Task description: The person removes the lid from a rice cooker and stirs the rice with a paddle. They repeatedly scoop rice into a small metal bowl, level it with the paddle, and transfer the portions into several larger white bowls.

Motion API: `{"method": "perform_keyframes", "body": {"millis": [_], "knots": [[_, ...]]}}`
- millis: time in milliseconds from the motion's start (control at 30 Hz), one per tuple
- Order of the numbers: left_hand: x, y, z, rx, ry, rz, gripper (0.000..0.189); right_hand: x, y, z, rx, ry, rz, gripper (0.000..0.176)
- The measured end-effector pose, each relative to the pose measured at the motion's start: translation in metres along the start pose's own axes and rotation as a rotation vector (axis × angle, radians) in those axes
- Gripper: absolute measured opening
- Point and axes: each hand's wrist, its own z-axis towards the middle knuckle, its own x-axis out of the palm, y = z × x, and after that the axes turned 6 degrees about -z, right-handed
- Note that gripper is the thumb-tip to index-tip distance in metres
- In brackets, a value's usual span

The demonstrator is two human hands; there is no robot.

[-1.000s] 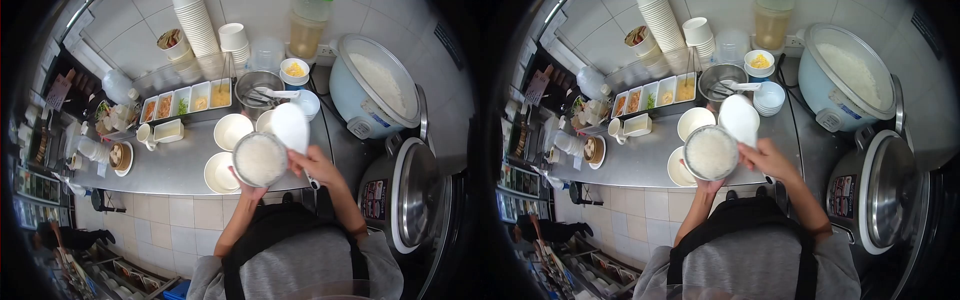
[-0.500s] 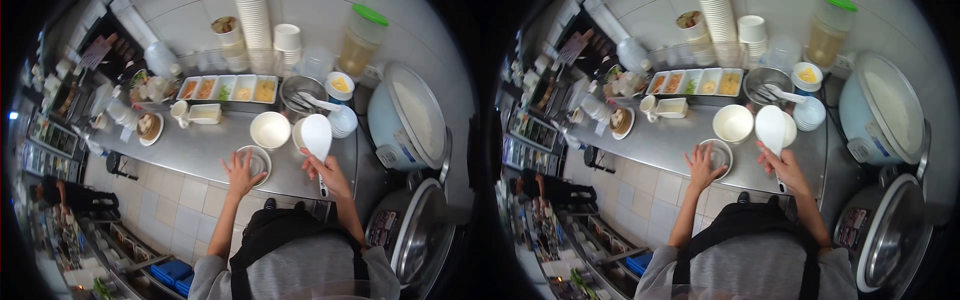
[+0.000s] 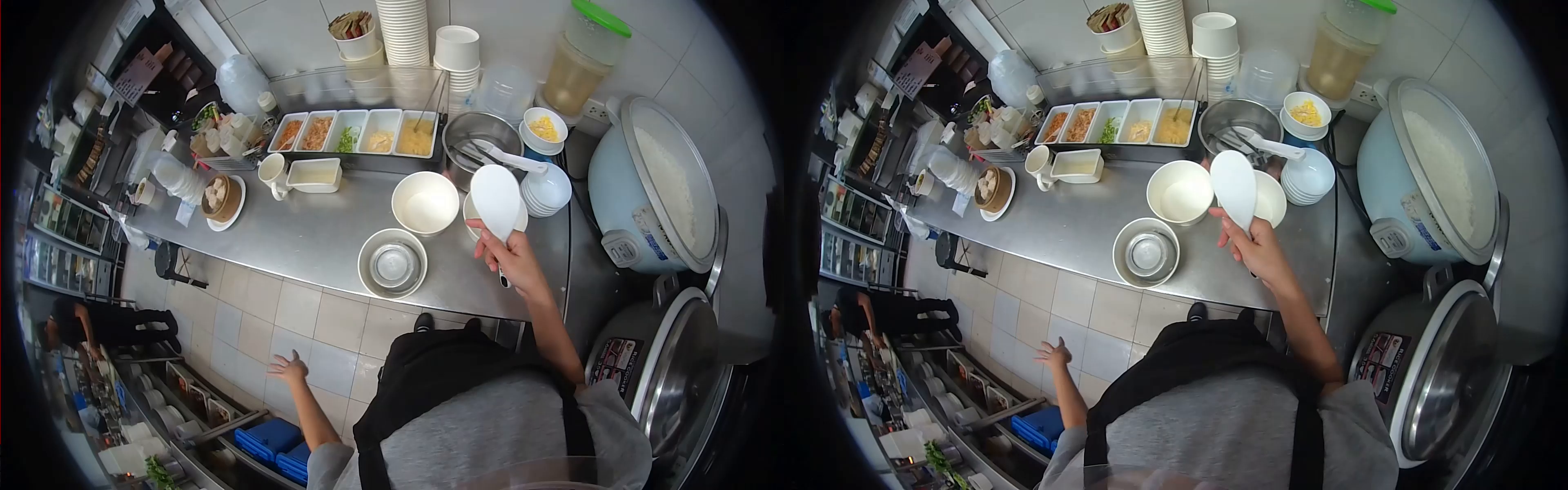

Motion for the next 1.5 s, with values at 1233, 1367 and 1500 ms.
{"method": "perform_keyframes", "body": {"millis": [1233,1367,1500], "knots": [[-0.182,-0.017,-0.069,0.545,0.477,-3.034,0.049,0.150,-0.085,0.071,-0.394,0.365,-1.184,0.012],[-0.159,-0.031,-0.098,0.224,0.536,-3.058,0.049,0.155,-0.078,0.074,-0.257,0.409,-1.221,0.014],[-0.172,-0.068,-0.110,0.077,0.717,-3.015,0.060,0.144,-0.081,0.096,-0.190,0.435,-1.105,0.019]]}}
